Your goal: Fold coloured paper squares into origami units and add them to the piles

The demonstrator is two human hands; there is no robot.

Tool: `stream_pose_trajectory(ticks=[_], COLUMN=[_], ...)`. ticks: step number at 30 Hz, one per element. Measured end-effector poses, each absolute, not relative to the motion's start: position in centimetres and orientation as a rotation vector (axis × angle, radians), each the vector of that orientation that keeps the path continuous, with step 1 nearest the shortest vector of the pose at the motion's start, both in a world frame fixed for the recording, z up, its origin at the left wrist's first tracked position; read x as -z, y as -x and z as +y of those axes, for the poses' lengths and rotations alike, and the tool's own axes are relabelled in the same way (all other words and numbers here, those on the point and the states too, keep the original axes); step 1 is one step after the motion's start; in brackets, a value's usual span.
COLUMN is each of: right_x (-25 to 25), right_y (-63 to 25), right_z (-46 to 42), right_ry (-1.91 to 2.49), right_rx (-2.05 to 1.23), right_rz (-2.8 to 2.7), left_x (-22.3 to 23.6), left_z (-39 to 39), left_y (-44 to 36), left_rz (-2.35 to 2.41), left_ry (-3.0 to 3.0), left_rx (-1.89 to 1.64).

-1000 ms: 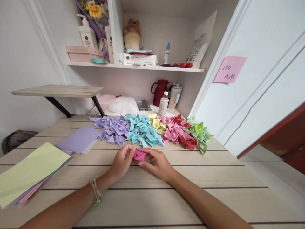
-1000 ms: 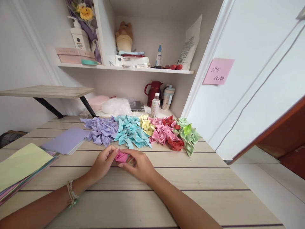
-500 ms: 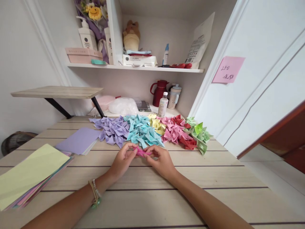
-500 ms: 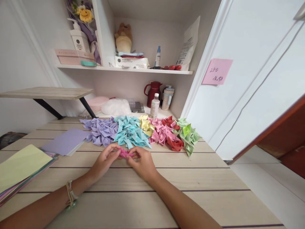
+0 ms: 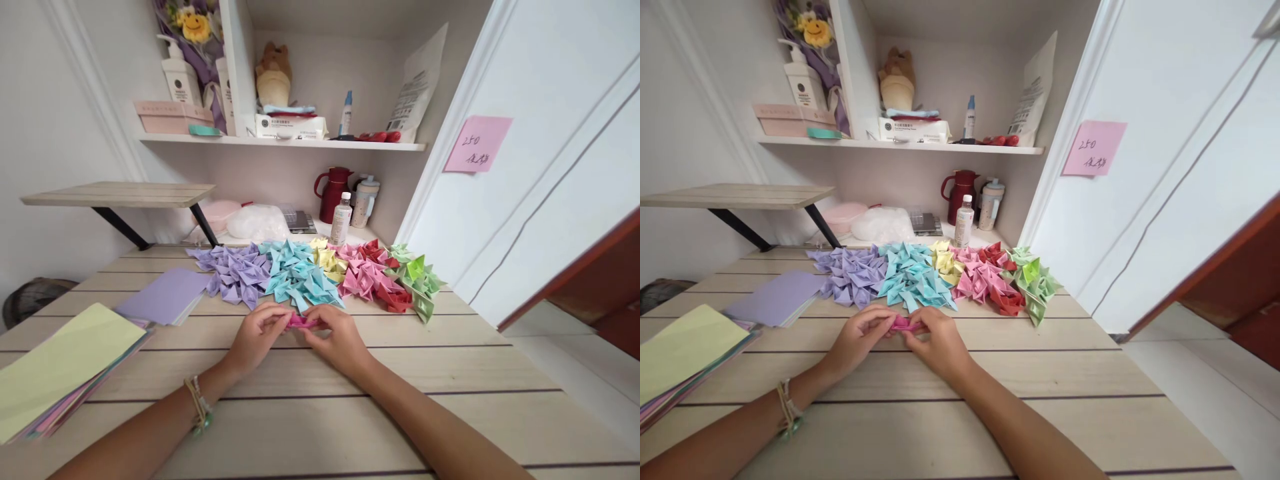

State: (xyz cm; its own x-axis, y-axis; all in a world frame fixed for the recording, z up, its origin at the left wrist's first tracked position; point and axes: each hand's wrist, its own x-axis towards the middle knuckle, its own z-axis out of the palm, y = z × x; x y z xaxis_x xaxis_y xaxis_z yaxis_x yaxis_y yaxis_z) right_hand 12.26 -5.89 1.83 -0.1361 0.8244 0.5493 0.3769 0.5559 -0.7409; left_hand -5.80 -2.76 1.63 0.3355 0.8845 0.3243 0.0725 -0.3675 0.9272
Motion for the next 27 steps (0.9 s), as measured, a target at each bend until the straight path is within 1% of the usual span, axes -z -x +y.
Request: stream_pose_trajectory(ticks=[7,13,17,19,23,25,27], right_x=[-2.2,-2.4,-2.1,-2.0,-1.9,-1.8,-1.7], right_y=[-13.0,-12.7,-12.2,-12.0,-12.1,-12.2,-12.2], right_z=[-5.7,-5.8,-5.8,-5.7,-5.5,-5.5,-5.6], right_ry=[0.926,0.992,1.087,1.062,0.978,1.009,1.068], right_rx=[-0.697,-0.858,-0.928,-1.011,-1.179,-1.141,-0.992], right_rz=[-1.735,-1.676,-1.569,-1.460,-1.324,-1.400,-1.541], left_x=[-2.7,-2.2,-1.9,-1.9,-2.1,-2.2,-2.3], left_z=[-2.8,-2.7,-2.6,-2.6,-2.6,-2.7,-2.7], left_y=[6.1,6.3,6.2,6.1,5.9,5.9,5.8], left_rz=[0.852,0.875,0.919,0.910,0.929,0.946,0.942], left_ry=[-1.875,-1.927,-1.652,-1.515,-1.431,-1.405,-1.376], left_rx=[-1.052,-1.107,-1.212,-1.203,-1.137,-1.126,-1.122])
